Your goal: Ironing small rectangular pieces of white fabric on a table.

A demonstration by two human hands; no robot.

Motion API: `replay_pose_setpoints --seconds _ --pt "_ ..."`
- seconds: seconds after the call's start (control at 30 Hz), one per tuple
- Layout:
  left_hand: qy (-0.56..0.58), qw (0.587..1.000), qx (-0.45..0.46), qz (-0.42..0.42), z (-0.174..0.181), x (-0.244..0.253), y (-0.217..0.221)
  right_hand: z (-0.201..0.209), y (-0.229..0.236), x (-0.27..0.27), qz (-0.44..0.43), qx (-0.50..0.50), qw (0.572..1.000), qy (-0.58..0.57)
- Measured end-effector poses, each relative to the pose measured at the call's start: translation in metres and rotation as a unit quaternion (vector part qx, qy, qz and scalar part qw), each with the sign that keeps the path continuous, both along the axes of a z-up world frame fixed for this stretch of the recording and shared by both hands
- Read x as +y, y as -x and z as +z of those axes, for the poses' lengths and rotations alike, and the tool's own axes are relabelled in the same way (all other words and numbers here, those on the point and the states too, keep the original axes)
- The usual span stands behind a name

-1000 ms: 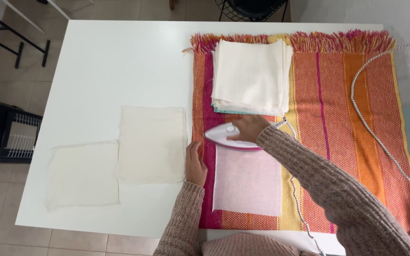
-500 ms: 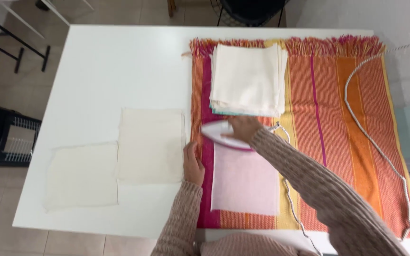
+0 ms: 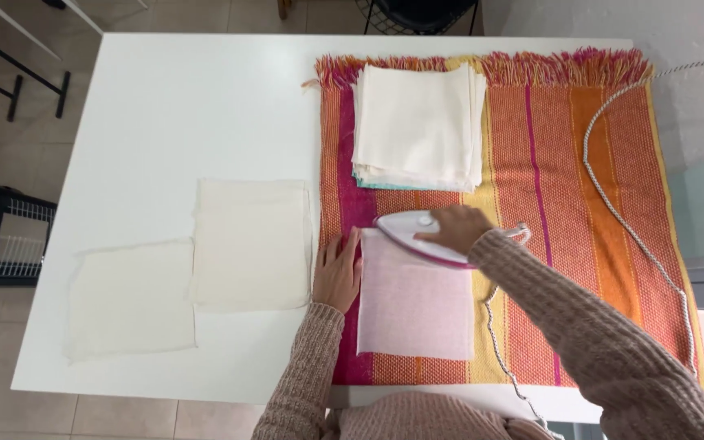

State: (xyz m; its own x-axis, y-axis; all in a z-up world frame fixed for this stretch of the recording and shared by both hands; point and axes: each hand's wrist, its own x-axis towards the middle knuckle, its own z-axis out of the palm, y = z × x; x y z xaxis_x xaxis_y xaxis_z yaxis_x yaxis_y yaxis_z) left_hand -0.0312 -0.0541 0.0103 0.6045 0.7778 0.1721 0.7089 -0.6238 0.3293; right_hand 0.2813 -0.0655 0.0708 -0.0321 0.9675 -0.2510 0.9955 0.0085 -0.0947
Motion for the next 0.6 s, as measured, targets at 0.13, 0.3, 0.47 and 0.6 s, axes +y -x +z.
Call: replay_pose_setpoints --seconds 0.13,0.3,0.47,0.6 --pt "-0.025 0.999 0.009 0.018 0.012 -0.003 -0.004 0.032 -0.021 -0.026 -0.014 -0.037 0.999 0.02" --pt "-0.032 0.999 0.011 0.029 0.008 -0.007 -0.005 0.028 -0.058 -0.05 -0.066 -0.048 0.996 0.035" --pt "-0.009 1.0 0.004 0.025 0.02 -0.005 -0.005 0.042 -0.058 -0.058 -0.06 -0.074 0.995 -0.016" --pt "-0.007 0.999 0.005 0.031 0.013 -0.006 -0.004 0.05 -0.051 -0.05 -0.004 -0.065 0.997 0.037"
